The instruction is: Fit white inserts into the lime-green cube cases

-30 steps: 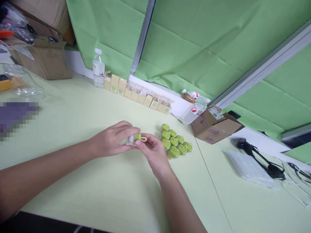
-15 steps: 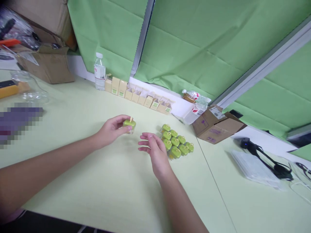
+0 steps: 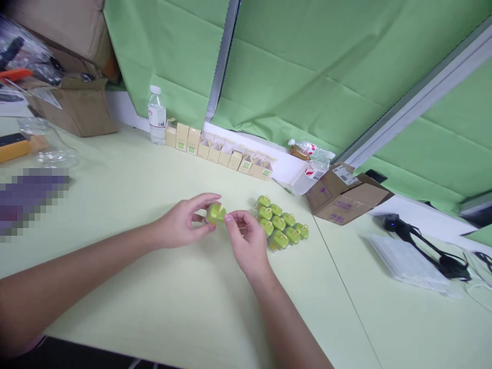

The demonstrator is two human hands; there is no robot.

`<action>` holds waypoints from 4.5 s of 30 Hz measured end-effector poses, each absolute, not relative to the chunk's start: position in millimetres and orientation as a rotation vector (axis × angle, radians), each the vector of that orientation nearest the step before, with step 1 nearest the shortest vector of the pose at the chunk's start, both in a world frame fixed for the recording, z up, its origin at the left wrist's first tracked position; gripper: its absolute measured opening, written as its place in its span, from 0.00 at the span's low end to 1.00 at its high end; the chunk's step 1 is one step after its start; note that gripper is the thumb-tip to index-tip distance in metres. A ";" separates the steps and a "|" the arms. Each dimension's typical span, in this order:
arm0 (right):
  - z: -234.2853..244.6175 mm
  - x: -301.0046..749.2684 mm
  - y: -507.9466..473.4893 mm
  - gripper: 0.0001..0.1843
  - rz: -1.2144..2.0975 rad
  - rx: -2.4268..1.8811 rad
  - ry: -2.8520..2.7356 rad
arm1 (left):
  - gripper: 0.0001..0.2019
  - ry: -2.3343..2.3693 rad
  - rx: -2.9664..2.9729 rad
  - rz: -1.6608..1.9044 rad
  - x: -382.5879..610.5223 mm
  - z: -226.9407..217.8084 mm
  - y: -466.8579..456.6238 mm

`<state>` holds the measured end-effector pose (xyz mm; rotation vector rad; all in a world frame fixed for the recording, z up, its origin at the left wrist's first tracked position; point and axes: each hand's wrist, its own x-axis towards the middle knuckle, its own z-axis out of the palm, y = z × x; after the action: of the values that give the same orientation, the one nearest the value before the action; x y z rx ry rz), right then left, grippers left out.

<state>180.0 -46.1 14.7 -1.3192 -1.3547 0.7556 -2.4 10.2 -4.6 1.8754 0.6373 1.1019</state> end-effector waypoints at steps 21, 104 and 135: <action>19.1 187.5 -48.0 0.06 0.460 -1.112 -1.466 | 0.30 0.580 1.937 0.878 -5.9 2.9 2.5; 12.8 181.9 -44.3 0.18 1.344 -1.212 -0.889 | 0.30 0.778 2.502 0.992 -35.7 22.1 29.4; 10.9 172.0 -50.7 0.15 1.711 -1.147 -1.045 | 0.27 0.491 2.605 0.761 -7.5 -0.5 5.2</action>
<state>172.0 -50.7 10.9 -1.1473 -1.0446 1.7113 -7.5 5.2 -0.5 2.6054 0.4911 0.7609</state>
